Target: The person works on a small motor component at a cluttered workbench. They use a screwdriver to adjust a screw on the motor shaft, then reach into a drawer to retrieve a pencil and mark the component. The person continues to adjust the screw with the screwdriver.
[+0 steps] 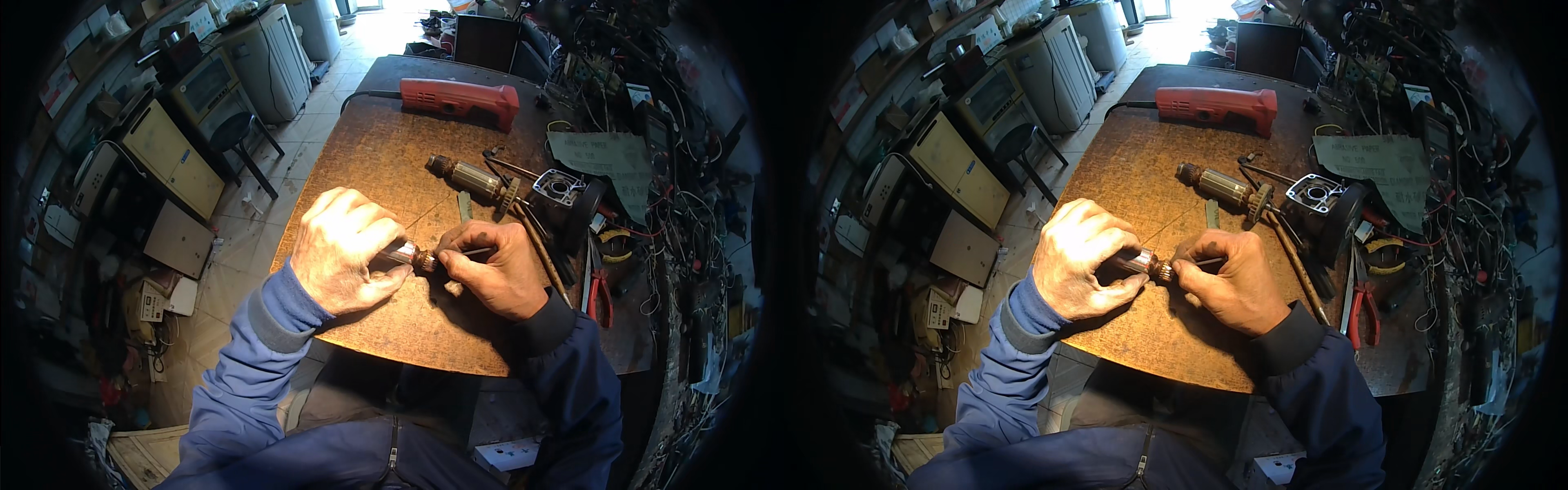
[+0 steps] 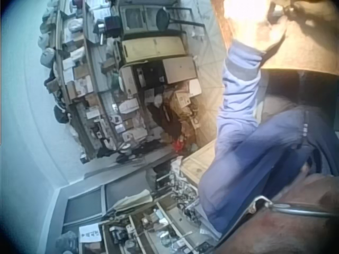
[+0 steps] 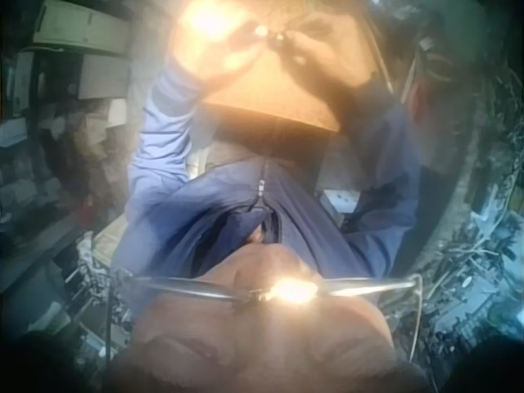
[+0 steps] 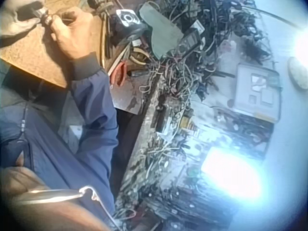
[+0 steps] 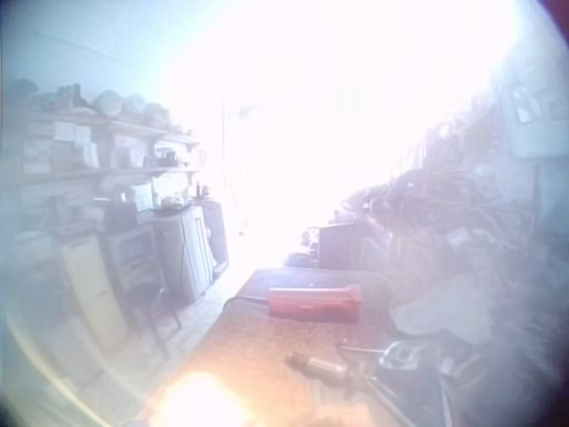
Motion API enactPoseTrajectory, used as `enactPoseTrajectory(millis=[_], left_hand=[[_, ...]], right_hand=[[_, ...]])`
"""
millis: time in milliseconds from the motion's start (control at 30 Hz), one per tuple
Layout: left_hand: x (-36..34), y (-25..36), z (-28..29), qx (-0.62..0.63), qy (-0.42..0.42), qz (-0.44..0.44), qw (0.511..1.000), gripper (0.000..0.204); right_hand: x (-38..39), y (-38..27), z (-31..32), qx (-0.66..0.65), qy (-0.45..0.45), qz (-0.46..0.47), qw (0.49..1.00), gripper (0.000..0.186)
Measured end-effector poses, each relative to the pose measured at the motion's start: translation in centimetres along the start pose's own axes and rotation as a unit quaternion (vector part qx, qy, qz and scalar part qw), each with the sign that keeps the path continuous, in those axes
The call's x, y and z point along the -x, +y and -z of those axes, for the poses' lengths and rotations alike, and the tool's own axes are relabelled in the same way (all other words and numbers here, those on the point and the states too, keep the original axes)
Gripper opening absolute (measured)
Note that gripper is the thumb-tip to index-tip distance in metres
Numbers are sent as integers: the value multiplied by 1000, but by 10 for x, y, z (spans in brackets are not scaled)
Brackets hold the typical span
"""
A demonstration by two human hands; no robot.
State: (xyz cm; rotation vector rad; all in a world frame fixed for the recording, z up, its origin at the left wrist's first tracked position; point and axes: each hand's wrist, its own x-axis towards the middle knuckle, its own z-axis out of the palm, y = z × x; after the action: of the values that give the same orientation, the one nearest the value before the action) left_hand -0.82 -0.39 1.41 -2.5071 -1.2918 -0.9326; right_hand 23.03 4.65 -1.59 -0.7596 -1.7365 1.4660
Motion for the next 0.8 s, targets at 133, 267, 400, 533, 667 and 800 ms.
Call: enactPoseTrajectory(millis=[133,267,400,533,667,800], left_hand=[[0,0,-2,2,7,0,1000,34],[0,0,-1,6,12,0,1000,34],[1,0,1,3,-10,11,1000,35],[1,0,1,11,-12,12,1000,36],[0,0,1,16,-9,7,1000,36],[0,0,1,15,-6,8,1000,36]], right_hand=[[0,-1,2,12,3,2,1000,6],[-1,1,1,32,11,26,999,6],[0,-4,2,-31,11,-17,999,7],[0,-1,4,-6,4,-7,1000,8],[-1,-1,5,17,-1,-3,1000,10],[-1,0,4,17,1,-13,1000,11]])
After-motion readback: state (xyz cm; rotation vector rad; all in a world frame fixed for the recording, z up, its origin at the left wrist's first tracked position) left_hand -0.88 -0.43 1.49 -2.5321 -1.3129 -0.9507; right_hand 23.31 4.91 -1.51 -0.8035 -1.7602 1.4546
